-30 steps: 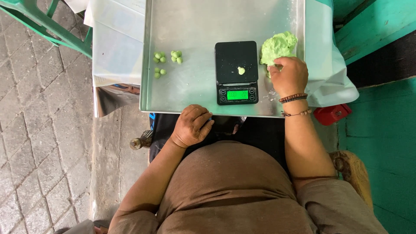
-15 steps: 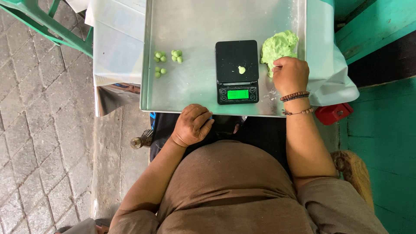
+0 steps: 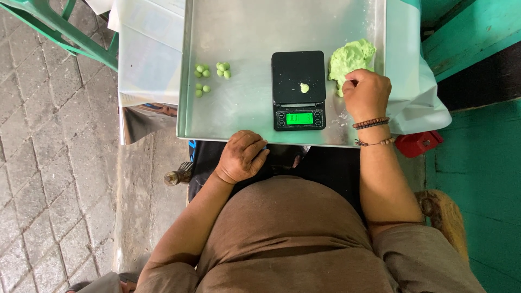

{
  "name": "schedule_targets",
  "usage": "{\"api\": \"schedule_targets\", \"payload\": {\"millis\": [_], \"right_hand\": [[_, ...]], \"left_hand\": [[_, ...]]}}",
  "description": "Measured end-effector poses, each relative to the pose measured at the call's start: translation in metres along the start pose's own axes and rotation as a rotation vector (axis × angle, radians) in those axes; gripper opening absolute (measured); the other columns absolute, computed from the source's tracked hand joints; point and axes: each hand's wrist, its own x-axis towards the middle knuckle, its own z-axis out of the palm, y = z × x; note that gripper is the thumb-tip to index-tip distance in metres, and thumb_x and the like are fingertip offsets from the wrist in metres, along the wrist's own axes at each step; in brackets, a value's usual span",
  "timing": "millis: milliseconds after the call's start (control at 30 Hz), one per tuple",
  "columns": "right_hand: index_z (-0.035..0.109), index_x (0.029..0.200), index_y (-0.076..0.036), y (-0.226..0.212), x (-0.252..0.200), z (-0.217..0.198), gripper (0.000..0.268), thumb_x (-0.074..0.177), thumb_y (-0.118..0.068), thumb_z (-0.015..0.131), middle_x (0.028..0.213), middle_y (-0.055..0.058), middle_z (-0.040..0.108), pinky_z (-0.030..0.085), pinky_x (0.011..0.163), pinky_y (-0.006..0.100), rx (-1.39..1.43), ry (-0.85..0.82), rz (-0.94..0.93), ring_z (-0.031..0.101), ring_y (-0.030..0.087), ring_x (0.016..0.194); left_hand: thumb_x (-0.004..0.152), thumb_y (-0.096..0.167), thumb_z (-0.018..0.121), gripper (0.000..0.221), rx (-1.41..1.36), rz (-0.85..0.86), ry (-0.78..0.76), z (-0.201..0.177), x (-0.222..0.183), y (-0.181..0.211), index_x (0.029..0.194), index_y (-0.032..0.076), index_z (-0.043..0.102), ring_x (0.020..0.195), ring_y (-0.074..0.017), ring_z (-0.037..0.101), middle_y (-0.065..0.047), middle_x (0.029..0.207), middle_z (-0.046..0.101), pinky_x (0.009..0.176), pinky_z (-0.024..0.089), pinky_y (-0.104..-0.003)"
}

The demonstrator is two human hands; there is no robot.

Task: Weighing small portions of green dough on a digital scale and rolling them into small balls.

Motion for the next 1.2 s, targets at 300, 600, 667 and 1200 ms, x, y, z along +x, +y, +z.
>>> {"api": "schedule_targets", "payload": {"millis": [300, 600, 667, 1200], "right_hand": [[0.084, 0.098, -0.006, -0.033, 0.004, -0.017, 0.014, 0.087, 0.001, 0.078, 0.075, 0.016, 0.073, 0.06, 0.062, 0.036, 0.23, 0.05, -0.045, 0.073, 0.032, 0.07], [0.083, 0.107, -0.008, -0.073, 0.0, -0.006, 0.024, 0.093, 0.005, 0.068, 0.086, 0.016, 0.076, 0.06, 0.072, 0.041, 0.383, -0.207, -0.046, 0.074, 0.035, 0.08], [0.081, 0.105, -0.007, -0.079, 0.002, -0.004, 0.019, 0.092, 0.001, 0.071, 0.09, 0.017, 0.077, 0.061, 0.072, 0.048, 0.373, -0.226, -0.079, 0.074, 0.039, 0.086], [0.083, 0.09, -0.024, -0.062, 0.019, 0.043, 0.01, 0.083, -0.019, 0.077, 0.083, 0.007, 0.074, 0.061, 0.082, 0.048, 0.003, -0.277, -0.233, 0.069, 0.037, 0.087]], "left_hand": [[0.087, 0.014, 0.076, 0.014, -0.03, -0.012, 0.004, 0.001, -0.003, 0.0, 0.093, 0.001, 0.074, 0.074, -0.0356, 0.068, -0.016, 0.086, 0.066, 0.075, 0.057, -0.044], [0.089, 0.016, 0.075, 0.015, -0.012, -0.008, -0.001, 0.002, -0.004, 0.0, 0.094, 0.002, 0.074, 0.075, -0.035, 0.067, -0.015, 0.086, 0.066, 0.077, 0.058, -0.043], [0.089, 0.015, 0.074, 0.014, 0.013, -0.021, -0.011, 0.002, -0.003, 0.001, 0.093, 0.002, 0.073, 0.075, -0.0335, 0.067, -0.014, 0.087, 0.065, 0.076, 0.058, -0.042], [0.088, 0.015, 0.073, 0.017, 0.059, -0.031, -0.013, -0.002, 0.003, 0.005, 0.089, -0.001, 0.073, 0.076, -0.033, 0.069, -0.016, 0.085, 0.066, 0.075, 0.058, -0.045]]}}
